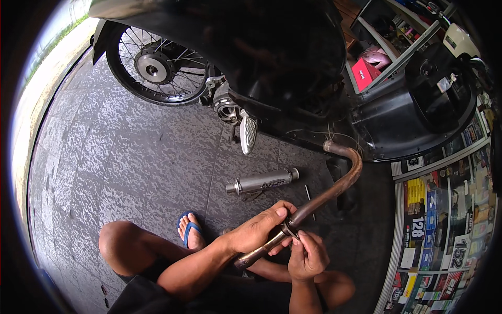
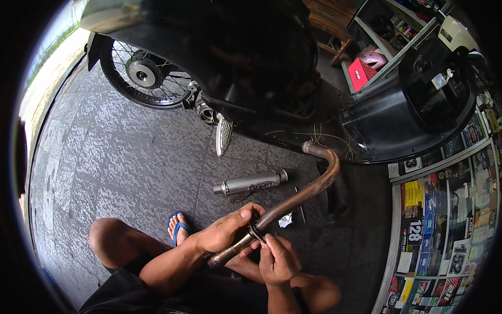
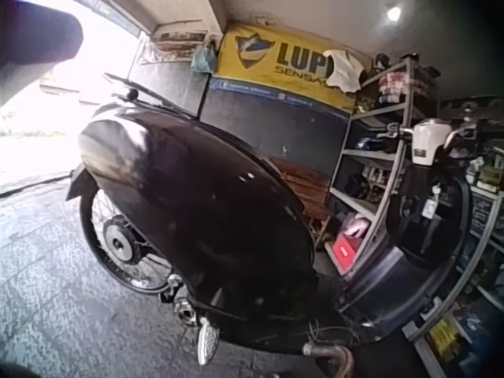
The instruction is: The person handles a motorcycle exhaust pipe, uses a wrench to tighten a component on it, and then uses a hammer to strike a metal piece on a workbench.
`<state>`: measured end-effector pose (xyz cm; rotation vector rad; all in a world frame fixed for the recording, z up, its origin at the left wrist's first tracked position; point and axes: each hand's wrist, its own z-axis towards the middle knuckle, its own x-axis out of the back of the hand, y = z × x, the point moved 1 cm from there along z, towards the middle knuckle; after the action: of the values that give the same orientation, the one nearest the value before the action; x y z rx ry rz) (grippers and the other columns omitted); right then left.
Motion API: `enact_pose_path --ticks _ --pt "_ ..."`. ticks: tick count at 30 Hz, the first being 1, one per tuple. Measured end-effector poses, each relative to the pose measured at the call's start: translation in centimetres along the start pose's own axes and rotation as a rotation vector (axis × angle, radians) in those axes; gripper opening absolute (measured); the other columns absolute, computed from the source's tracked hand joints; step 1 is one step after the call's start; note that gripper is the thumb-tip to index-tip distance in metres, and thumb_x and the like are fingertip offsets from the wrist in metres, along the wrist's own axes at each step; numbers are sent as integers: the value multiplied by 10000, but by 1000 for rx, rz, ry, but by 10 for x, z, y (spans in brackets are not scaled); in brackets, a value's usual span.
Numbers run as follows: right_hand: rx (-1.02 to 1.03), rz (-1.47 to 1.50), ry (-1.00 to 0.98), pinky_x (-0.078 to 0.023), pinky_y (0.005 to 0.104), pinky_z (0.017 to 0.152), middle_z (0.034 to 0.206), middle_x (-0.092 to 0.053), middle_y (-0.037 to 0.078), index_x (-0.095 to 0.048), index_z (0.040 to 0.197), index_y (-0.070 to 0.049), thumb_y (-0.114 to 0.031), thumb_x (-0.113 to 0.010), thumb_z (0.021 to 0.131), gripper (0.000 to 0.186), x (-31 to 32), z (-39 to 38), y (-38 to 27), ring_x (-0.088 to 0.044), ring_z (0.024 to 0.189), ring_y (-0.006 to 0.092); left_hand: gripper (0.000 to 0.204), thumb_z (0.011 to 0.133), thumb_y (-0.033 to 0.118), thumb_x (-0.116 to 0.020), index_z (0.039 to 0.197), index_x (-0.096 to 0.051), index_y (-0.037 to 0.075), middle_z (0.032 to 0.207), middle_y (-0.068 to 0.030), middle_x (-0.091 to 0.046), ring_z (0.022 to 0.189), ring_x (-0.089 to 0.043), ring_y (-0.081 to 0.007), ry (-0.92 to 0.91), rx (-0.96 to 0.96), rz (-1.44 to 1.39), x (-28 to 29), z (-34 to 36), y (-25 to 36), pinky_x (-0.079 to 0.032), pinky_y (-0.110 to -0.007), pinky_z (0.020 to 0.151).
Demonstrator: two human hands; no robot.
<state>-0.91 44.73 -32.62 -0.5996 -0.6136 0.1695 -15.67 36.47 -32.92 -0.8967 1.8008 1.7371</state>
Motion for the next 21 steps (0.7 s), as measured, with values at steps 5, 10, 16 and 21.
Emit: enact_pose_path --ticks 5,10,16,21 --pt "12 89 -55 -568 321 677 896 -701 142 -683 1021 14 -34 -689 891 139 -6 -3 1 -698 770 233 441 1075 445 -315 1131 -468 36 685 -66 -561 453 -496 -100 82 -32 105 9 -6 0 -414 -229 416" --pt "-906 212 -393 -536 295 700 940 -703 132 -648 1056 49 -225 -699 904 317 -12 -45 134 -674 774 177 462 1061 458 -366 1129 -467 13 709 -115 -625 448 -518 -122 78 -86 34 18 -11 7 -426 -235 422" --pt "-936 -690 -1280 -505 404 964 1220 -643 254 -611 1220 39 -420 -866 691 745 -4 -206 267 -629 1145 349 441 1047 433 -438 1169 -468 10 752 -127 -654 487 -547 -130 71 -167 -43 26 -34 11 -439 -240 456" --pt "-1068 -755 -1285 -485 404 1016 1282 -606 266 -581 1277 29 -460 -888 639 860 1 -227 294 -594 1213 350 453 1038 441 -463 1182 -483 12 786 -124 -655 519 -560 -120 63 -217 -32 25 -50 17 -443 -228 474"
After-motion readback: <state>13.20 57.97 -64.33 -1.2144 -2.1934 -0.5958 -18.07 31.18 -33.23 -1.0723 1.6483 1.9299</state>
